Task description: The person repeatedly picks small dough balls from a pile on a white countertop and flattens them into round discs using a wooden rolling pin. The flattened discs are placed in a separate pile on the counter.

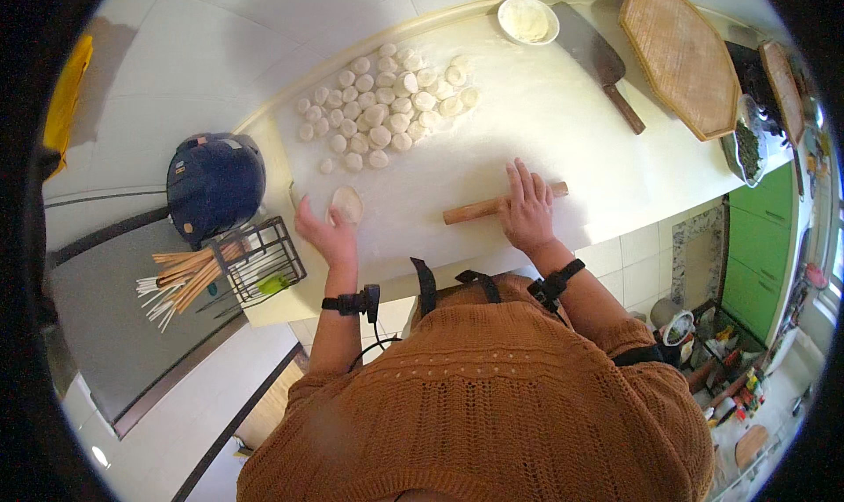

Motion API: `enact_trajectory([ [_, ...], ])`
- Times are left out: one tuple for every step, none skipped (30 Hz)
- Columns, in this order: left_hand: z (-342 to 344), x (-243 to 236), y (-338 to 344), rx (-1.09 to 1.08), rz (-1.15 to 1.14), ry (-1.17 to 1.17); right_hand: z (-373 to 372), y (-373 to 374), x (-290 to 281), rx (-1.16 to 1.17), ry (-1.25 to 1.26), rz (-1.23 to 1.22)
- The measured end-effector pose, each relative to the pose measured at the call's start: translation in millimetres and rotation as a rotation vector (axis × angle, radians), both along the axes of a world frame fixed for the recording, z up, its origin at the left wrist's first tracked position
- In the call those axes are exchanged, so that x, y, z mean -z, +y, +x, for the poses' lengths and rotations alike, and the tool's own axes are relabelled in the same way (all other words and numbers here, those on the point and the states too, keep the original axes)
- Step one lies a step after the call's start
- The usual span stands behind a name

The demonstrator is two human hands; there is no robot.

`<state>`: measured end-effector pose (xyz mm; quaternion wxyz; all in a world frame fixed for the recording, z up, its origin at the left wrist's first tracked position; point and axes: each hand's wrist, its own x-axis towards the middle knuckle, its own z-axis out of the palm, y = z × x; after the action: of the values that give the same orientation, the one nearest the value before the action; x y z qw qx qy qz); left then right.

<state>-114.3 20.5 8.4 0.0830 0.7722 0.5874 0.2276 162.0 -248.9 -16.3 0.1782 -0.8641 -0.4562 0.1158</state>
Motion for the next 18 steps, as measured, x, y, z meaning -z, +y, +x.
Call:
enact_trajectory([
  [14.1, 5.1, 2.8, 0.148, -0.061, -0.064, 2.3, 5.3, 0.8, 0.045, 0.011, -0.057],
  [36.8, 13.2, 7.2, 0.256, -0.171, -0.127, 4.6, 7.1, 1.2, 0.006, -0.007, 0.029],
  [58.0, 20.1, 8.9, 0.363, -0.281, -0.190, 7.5, 4.9, 0.5, 0.000, -0.003, 0.037],
  [76.2, 25.4, 7.0, 0.361, -0.263, -0.161, 12.3, 2.9, 0.7, -0.001, 0.027, -0.037],
  [94.1, 30.7, 3.8, 0.361, -0.244, -0.132, 15.1, -7.2, -1.0, -0.007, 0.019, 0.073],
  [105.4, 33.1, -0.8, 0.397, -0.166, -0.126, 21.9, -11.8, -0.5, -0.006, 0.038, 0.098],
  [111.2, 33.3, -7.1, 0.328, -0.303, -0.167, 26.2, -22.8, -1.3, -0.037, 0.042, 0.109],
  [115.1, 32.3, -15.5, 0.294, -0.379, -0.230, 29.8, -31.4, -2.4, -0.002, 0.044, 0.138],
  [117.3, 30.1, -24.1, 0.242, -0.488, -0.282, 31.7, -39.9, -3.5, 0.001, 0.033, 0.154],
  [118.2, 26.8, -35.5, 0.322, -0.440, -0.316, 31.2, -43.7, -5.2, 0.071, 0.059, 0.127],
  [118.0, 22.4, -48.8, 0.382, -0.422, -0.338, 30.8, -41.5, -5.8, -0.054, 0.005, 0.128],
  [119.9, 18.4, -59.1, 0.431, -0.441, -0.345, 28.0, -35.5, -7.9, -0.108, -0.003, 0.047],
  [124.5, 15.1, -67.2, 0.498, -0.528, -0.358, 26.4, -21.2, -8.3, -0.155, 0.001, -0.077],
  [128.4, 11.6, -75.4, 0.551, -0.658, -0.353, 20.1, -5.7, -11.1, -0.152, -0.008, -0.261],
  [132.8, 8.7, -81.9, 0.615, -0.776, -0.368, 17.2, 16.9, -11.5, -0.108, -0.094, -0.090],
  [137.7, 6.0, -86.7, 0.694, -0.795, -0.351, 16.6, 42.1, -12.3, -0.076, -0.117, -0.079],
  [144.8, 4.9, -86.8, 0.703, -0.779, -0.270, 19.5, 68.2, -11.3, -0.044, -0.194, 0.040],
  [151.7, 4.4, -86.0, 0.730, -0.744, -0.221, 20.9, 84.6, -13.4, 0.013, -0.228, 0.080],
])
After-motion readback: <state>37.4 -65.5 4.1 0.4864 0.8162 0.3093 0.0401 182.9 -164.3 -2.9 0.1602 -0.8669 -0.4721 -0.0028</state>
